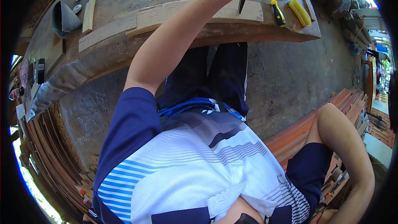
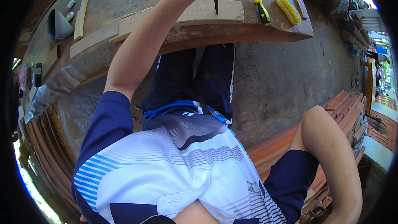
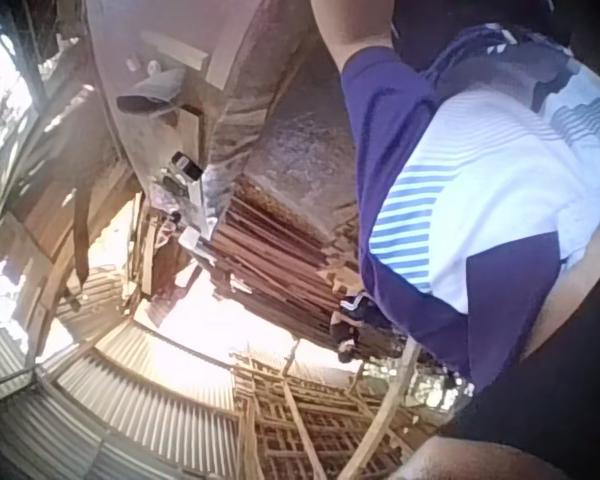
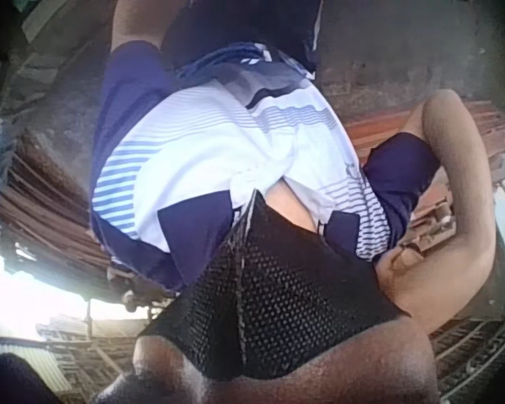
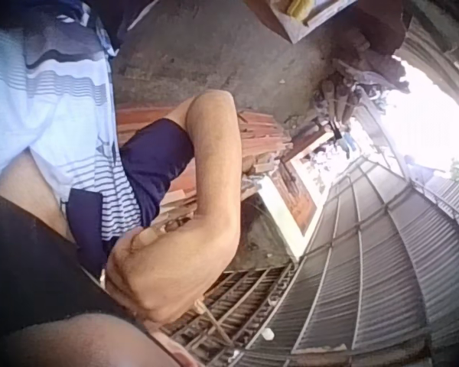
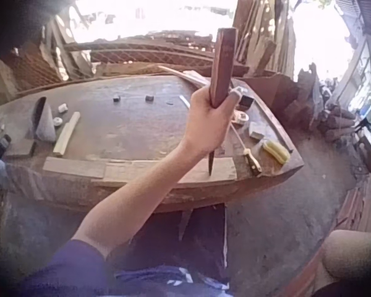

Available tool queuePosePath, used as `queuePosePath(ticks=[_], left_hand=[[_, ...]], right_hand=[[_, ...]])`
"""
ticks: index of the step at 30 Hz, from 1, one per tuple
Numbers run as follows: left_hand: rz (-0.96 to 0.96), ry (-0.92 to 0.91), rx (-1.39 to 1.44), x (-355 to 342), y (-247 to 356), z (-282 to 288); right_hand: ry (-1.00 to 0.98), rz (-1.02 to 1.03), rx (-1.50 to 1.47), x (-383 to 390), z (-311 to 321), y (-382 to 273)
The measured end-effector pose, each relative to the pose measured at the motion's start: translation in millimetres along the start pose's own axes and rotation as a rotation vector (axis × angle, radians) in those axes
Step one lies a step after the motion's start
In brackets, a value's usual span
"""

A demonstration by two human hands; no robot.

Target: Using a chisel and mallet to carve letters into a block of wood at a workbench.

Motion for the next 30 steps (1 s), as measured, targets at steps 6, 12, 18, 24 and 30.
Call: queuePosePath(ticks=[6,12,18,24,30], left_hand=[[0.014,0.045,-0.064,2.2,-0.5,3.6],[-0.001,0.002,-0.037,3.6,1.5,4.9],[-0.051,-0.006,0.007,6.9,9.1,-2.5],[0.23,0.128,-0.857,9.8,43.4,-30.2],[-0.124,-0.048,-0.04,5.0,20.0,-28.1]], right_hand=[[0.019,0.185,0.068,0.1,-3.3,1.7],[0.14,0.218,0.167,7.5,12.2,8.5],[0.177,0.276,0.229,10.3,9.7,6.1],[0.304,0.253,0.229,27.7,2.9,13.1],[0.433,0.318,0.277,41.7,4.6,22.6]])
Point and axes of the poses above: each hand's wrist, its own x-axis away from the middle knuckle, its own z-axis out of the back of the hand, y = z × x, the point moved 5 cm from there along -x, towards the middle knuckle, and after that the axes turned 2 degrees about -z, right-handed, at the moved point
